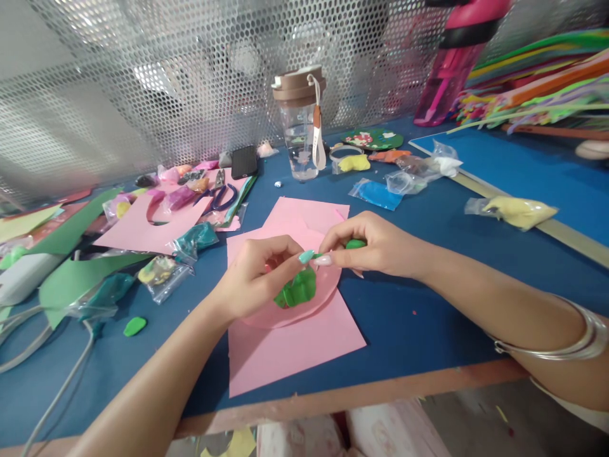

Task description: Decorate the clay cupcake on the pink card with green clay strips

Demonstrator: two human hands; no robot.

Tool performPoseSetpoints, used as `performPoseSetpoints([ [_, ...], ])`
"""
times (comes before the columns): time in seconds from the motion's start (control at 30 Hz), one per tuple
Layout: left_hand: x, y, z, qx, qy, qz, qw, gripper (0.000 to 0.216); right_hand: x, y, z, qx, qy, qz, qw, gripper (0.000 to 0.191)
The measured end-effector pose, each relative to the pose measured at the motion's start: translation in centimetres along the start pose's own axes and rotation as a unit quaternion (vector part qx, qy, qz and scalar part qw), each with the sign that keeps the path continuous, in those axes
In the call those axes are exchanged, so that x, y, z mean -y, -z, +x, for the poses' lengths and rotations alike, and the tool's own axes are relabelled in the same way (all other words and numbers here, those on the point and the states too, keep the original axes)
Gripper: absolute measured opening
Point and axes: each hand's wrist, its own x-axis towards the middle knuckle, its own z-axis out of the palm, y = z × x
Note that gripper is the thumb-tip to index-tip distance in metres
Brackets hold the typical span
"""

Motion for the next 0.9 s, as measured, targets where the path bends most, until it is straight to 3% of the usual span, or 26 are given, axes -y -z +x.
performPoseSetpoints([
  [0.9, -0.28, 0.05, -0.29, -0.040, -0.033, 0.055, 0.997, 0.017, -0.08, 0.23, 0.09, -0.007, 0.014, -0.016, 1.000, 0.014],
])
